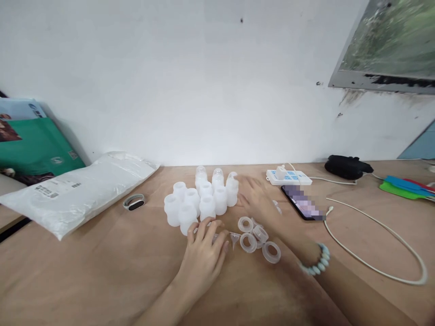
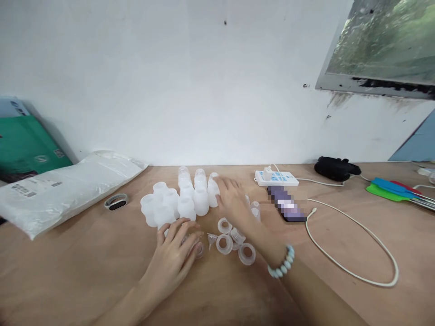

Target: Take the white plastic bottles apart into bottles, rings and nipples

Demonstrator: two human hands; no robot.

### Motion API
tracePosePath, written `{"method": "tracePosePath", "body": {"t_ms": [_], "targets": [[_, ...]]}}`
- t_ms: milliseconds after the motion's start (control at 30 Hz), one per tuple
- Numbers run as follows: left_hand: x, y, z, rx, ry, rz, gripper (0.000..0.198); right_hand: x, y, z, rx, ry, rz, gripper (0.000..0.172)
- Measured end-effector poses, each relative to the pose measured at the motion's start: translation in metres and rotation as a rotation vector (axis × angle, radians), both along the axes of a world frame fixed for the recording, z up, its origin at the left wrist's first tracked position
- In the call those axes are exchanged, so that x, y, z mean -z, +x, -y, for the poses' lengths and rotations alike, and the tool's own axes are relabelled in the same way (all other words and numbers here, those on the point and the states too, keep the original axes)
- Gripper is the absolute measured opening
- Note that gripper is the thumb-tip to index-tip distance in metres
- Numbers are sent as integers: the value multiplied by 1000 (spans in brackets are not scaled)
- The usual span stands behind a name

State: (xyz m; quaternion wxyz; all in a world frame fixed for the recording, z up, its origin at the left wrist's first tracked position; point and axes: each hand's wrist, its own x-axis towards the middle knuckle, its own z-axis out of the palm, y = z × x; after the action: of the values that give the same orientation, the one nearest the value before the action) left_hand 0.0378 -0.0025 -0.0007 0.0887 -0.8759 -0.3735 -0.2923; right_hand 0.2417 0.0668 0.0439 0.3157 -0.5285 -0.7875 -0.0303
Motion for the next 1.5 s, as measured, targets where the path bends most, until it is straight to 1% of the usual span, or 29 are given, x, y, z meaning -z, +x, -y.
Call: {"method": "tracePosePath", "body": {"t_ms": [33,67,167,233,333,367,400,433,467,533,600,667,733,800,833,900,1000,1100,1233,1333,1400,1467,1500], "targets": [[-1,-1,0,-2,2,8,26,-4,-3,-10,1,-2,-9,46],[-1,-2,1,-4,3,14,26,-8,-6,-19,-1,-6,-15,46],[-3,-3,2,-8,13,27,27,-12,-9,-36,-9,-33,-48,30],[-5,-3,3,-16,20,35,27,-15,-4,-36,23,-24,-91,23],[-9,-2,6,-39,40,65,29,-23,11,-17,133,63,-187,28],[-10,-1,7,-46,51,81,31,-27,17,-7,173,112,-227,30],[-12,-1,8,-50,62,97,33,-30,21,4,203,203,-321,30],[-13,0,9,-52,73,112,36,-33,23,17,203,263,-394,29],[-15,1,11,-50,86,123,38,-34,23,29,188,281,-443,28],[-16,2,12,-44,129,133,42,-30,16,52,118,217,-503,25],[-16,1,12,-38,185,131,45,-19,1,69,50,124,-556,21],[-14,0,11,-21,205,118,40,-7,-15,79,-29,29,-573,18],[-12,-2,9,30,155,103,39,1,-27,82,-71,-36,-557,19],[-12,-3,9,96,43,110,44,4,-30,82,-105,-116,-528,18],[-12,-3,10,126,-39,127,46,3,-29,82,-123,-153,-520,17],[-17,-1,13,163,-255,182,47,1,-23,82,-155,-209,-520,17],[-28,3,20,189,-609,285,40,-6,-14,85,-164,-225,-546,20],[-38,5,25,242,-874,440,40,-17,-12,89,-176,-228,-577,20],[-43,5,26,354,-1205,668,41,-34,-18,91,-190,-211,-594,19],[-42,4,24,409,-1372,772,41,-47,-13,82,-170,-137,-607,17],[-38,3,22,417,-1474,809,42,-59,0,71,-105,-13,-682,13],[-33,2,20,391,-1542,827,47,-72,21,57,61,197,-844,15],[-30,2,19,374,-1560,832,50,-77,34,50,100,261,-870,18]]}}
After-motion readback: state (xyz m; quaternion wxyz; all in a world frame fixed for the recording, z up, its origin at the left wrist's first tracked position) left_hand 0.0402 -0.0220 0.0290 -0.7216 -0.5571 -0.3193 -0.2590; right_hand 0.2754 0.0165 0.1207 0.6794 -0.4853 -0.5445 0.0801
